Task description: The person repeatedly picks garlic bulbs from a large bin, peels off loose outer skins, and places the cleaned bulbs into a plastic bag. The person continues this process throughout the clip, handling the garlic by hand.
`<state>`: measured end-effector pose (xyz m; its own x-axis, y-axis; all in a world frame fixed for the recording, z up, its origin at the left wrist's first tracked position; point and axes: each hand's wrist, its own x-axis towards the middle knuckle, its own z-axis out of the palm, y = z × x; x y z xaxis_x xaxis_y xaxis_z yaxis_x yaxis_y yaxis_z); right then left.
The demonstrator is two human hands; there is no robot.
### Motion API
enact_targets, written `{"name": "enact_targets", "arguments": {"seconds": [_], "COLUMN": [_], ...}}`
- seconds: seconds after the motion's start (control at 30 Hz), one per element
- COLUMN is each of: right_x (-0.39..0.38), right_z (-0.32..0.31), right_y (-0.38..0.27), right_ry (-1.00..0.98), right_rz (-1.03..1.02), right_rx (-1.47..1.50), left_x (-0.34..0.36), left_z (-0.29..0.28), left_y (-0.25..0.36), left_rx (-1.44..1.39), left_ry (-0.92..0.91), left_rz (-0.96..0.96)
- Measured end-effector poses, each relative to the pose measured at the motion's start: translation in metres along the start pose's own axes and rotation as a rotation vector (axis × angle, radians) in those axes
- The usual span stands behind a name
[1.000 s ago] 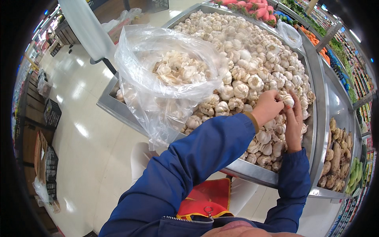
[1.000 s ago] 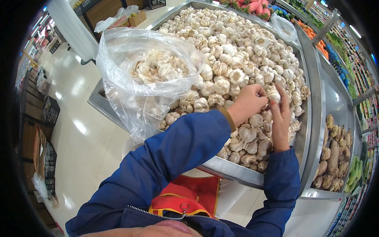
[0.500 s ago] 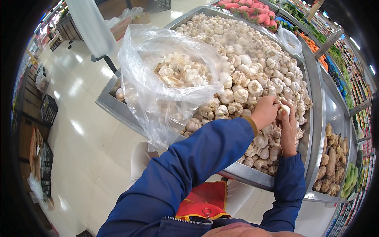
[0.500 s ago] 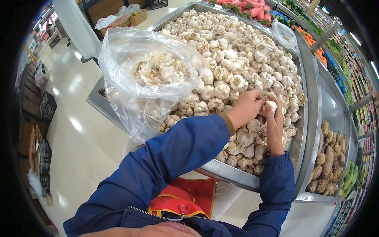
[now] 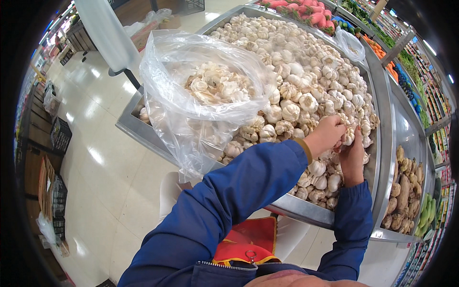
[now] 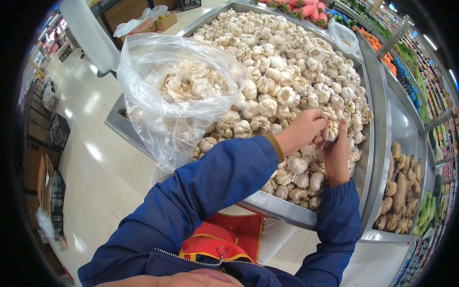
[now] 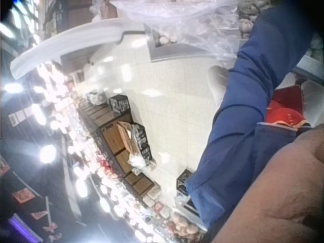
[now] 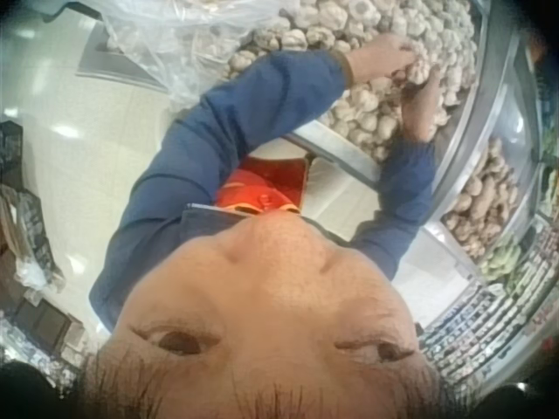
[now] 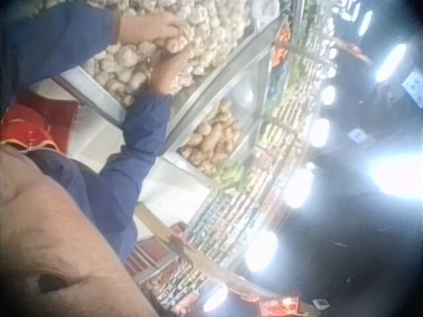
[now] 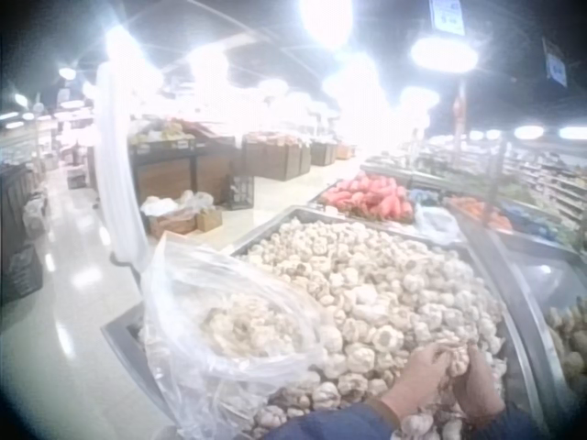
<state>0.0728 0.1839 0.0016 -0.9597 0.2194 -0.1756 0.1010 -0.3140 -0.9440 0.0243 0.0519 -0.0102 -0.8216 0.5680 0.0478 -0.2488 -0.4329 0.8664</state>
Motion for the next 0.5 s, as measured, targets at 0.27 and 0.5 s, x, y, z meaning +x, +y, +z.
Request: {"name": "enact_targets", "arguments": {"seconds": [0.27, 0.5], "right_x": [-0.01, -0.004], "right_z": [0.012, 0.009], "right_y": [0.003, 0.011], "right_ry": [-0.17, -0.206], "right_rz": [-0.316, -0.567], "right_rx": [-0.416, -0.727], "left_x": [-0.008, -0.003], "left_z": [-0.008, -0.006], "left_y": [0.013, 0.005], "left_rx": [-0.193, 0.003], "left_ry": [0.1, 0.173], "left_rz": [-0.095, 0.002]}}
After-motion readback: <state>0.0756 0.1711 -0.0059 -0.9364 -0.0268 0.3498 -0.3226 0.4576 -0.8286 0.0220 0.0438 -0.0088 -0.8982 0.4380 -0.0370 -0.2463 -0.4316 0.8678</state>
